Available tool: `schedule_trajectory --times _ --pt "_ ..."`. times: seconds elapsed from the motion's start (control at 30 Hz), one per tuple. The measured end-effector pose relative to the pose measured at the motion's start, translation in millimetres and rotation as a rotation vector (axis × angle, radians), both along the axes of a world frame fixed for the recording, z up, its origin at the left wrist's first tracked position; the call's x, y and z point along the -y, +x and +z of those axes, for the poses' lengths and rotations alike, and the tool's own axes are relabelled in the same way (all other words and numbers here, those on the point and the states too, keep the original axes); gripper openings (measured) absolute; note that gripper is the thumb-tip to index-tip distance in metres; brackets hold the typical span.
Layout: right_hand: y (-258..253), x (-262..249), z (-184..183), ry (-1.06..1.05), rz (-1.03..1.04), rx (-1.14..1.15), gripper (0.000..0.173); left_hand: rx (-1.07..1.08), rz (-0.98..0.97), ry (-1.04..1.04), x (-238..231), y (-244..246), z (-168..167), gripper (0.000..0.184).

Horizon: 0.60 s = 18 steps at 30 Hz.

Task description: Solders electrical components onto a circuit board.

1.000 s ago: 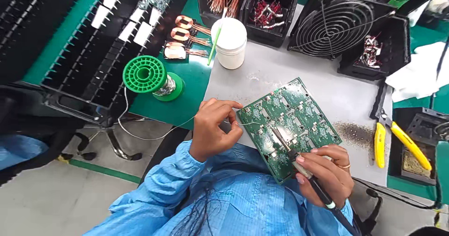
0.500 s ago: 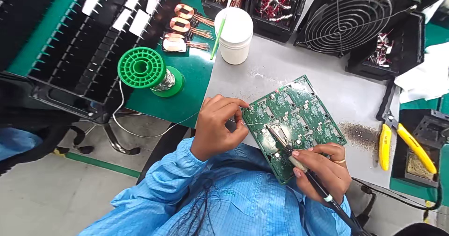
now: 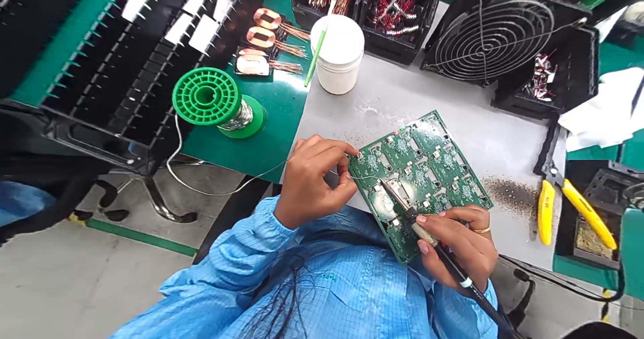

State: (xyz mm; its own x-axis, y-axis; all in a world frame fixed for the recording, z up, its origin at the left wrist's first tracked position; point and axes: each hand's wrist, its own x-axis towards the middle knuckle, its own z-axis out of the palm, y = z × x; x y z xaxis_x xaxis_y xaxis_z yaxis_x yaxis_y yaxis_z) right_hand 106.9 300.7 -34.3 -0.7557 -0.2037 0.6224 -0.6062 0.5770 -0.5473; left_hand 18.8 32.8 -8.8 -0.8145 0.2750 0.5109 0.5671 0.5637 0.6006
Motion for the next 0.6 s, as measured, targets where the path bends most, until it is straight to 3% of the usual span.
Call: schedule_trajectory --times 0.6 --pt "0.4 0.5 0.2 -0.01 0.017 -0.002 0.025 0.005 -0.032 -0.001 1.0 -0.2 -0.4 0.018"
